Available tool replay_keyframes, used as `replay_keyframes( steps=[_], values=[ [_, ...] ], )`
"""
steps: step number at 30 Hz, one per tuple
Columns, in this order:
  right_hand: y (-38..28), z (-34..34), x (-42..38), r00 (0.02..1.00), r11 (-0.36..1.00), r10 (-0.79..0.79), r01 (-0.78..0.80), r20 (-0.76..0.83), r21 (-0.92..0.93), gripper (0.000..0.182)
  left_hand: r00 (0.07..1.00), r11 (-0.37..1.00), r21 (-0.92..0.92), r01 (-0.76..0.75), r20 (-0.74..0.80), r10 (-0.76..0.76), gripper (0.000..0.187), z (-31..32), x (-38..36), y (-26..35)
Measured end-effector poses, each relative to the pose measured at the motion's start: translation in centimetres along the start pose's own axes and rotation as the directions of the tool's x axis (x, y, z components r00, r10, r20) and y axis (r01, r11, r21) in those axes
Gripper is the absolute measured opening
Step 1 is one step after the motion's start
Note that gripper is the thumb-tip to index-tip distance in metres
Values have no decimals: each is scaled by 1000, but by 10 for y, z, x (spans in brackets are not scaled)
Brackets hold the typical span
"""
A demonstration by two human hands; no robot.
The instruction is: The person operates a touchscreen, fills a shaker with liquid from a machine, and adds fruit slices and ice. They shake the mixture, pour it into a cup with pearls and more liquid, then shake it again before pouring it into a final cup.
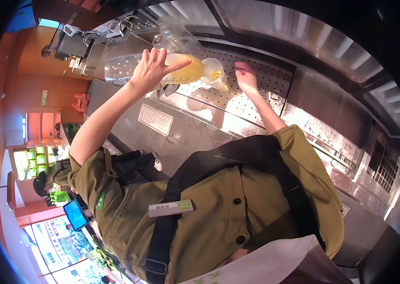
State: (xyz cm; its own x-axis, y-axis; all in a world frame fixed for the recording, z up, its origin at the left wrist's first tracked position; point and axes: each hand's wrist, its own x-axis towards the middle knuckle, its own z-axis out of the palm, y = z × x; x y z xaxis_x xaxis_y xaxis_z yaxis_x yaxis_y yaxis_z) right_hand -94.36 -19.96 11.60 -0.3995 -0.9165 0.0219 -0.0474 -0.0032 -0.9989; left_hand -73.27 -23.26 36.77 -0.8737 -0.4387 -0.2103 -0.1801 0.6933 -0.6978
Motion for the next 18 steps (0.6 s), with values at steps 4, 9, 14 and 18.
replay_keyframes(
  steps=[4, 9, 14, 18],
  values=[
    [-15, 5, -1, 996, 999, 48, -46, 80, -24, 26, 997, 999, 52, 14, -74, -10, 116, 6, -2, 0],
    [-19, 4, 0, 986, 999, 31, -34, 164, 14, 32, 996, 998, 56, 17, -87, -12, 117, 4, -4, 2],
    [-26, 2, -3, 973, 997, 67, -74, 222, 21, 35, 996, 996, 94, 6, -93, 3, 116, 5, -3, 1],
    [-15, 6, -1, 966, 996, 65, -77, 250, 40, 35, 996, 996, 92, 11, -90, -2, 116, 3, -2, 0]
  ],
)
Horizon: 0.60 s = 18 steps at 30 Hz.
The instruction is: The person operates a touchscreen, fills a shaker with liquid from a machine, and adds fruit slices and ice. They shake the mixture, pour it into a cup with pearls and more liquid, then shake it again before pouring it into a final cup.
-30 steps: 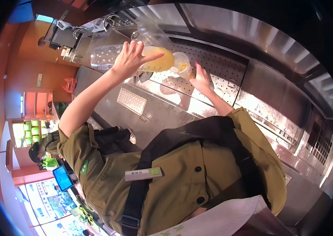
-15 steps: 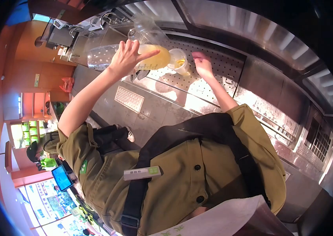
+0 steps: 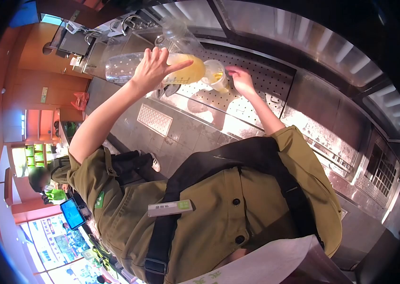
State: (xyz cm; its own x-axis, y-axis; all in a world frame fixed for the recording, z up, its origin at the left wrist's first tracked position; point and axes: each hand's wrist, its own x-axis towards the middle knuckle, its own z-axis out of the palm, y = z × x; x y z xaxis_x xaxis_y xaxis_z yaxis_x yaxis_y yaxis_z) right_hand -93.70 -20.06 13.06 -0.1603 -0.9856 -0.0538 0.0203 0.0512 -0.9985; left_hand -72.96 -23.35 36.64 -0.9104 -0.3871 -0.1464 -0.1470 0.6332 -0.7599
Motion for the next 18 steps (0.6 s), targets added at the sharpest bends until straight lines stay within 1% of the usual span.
replay_keyframes(
  steps=[4, 6, 9, 12, 18],
  values=[
    [-9, 0, -1, 1000, 1000, 4, -4, -3, -5, 36, 1000, 1000, 4, -3, 1, 3, 115, 1, 1, -2],
    [-20, -2, -4, 1000, 1000, 14, -14, 15, -15, 36, 1000, 1000, 4, -3, -11, 3, 115, 2, 1, -3],
    [-31, -2, -9, 999, 1000, 7, -7, 38, -16, 36, 1000, 1000, -13, 6, 12, -6, 114, 2, 0, -2],
    [-28, -2, -7, 999, 999, -31, 31, 40, -5, 34, 999, 995, -95, 20, 34, -17, 92, 4, 0, -1],
    [-20, 2, -3, 998, 998, -54, 56, 32, -41, 34, 997, 996, -82, 21, 70, -15, 92, 3, 0, -2]
  ],
)
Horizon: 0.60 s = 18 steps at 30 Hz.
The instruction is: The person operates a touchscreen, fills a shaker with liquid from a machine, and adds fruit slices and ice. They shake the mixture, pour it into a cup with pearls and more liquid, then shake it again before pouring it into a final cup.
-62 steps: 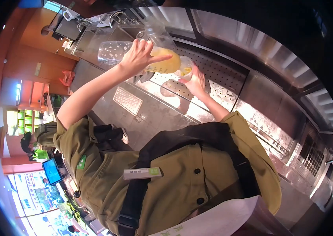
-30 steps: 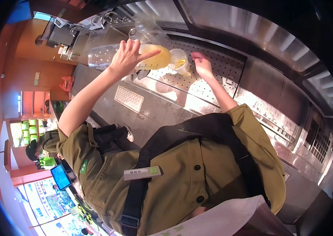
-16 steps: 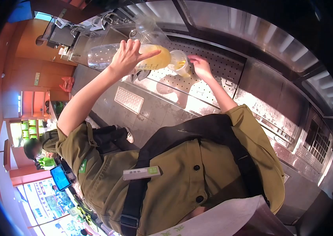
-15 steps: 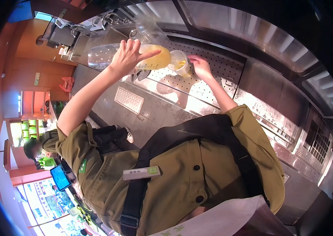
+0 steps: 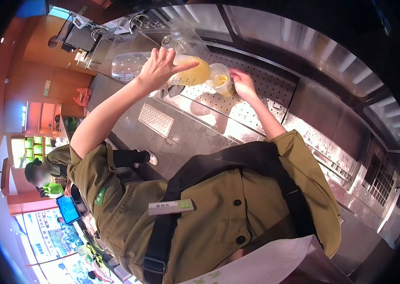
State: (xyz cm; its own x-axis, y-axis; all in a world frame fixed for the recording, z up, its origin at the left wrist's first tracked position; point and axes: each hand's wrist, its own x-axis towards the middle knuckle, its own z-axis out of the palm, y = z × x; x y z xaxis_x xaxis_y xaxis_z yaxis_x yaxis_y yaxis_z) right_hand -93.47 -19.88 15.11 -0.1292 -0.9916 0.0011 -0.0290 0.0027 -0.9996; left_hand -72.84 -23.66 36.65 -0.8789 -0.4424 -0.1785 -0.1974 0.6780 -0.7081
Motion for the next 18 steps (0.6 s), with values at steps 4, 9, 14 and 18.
replay_keyframes(
  steps=[4, 9, 14, 18],
  values=[
    [6, 1, 2, 999, 999, -37, 37, 13, 27, 35, 1000, 1000, -4, 5, -24, -5, 92, 0, 0, -1],
    [4, 4, 0, 998, 997, -70, 70, 5, 20, 36, 999, 998, 60, 17, -46, -15, 116, -1, 0, -1],
    [-7, 2, -4, 998, 997, -69, 69, 9, 28, 36, 1000, 1000, -5, 8, -18, -8, 99, 2, -1, -1],
    [-10, 1, -5, 998, 998, -68, 68, 9, -11, 35, 1000, 997, -73, 6, 13, -5, 95, -1, -3, 0]
  ],
)
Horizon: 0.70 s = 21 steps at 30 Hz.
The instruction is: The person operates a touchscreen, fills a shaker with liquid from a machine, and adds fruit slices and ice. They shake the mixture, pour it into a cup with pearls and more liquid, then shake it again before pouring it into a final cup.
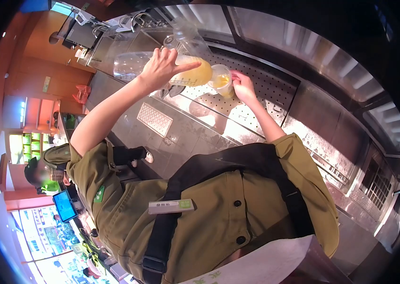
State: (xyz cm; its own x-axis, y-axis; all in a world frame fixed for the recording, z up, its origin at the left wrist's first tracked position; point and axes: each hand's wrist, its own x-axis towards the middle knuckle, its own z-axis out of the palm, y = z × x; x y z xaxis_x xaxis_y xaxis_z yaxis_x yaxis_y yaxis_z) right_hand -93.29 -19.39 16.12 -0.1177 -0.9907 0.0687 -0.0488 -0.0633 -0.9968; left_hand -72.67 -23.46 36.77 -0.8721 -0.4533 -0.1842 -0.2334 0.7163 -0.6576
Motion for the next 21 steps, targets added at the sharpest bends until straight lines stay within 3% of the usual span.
replay_keyframes(
  steps=[9, 12, 21],
  values=[
    [7, 2, 0, 999, 1000, -27, 27, -18, 6, 34, 1000, 996, 85, -12, -28, 14, 95, -4, 0, -5],
    [3, 2, -1, 999, 999, -33, 33, -25, -6, 34, 999, 992, 122, 22, -34, -18, 116, -7, 0, -6],
    [-5, -1, -2, 1000, 999, 2, -3, -18, -32, 35, 998, 991, 132, 29, -67, -21, 109, -15, -2, -14]
  ],
)
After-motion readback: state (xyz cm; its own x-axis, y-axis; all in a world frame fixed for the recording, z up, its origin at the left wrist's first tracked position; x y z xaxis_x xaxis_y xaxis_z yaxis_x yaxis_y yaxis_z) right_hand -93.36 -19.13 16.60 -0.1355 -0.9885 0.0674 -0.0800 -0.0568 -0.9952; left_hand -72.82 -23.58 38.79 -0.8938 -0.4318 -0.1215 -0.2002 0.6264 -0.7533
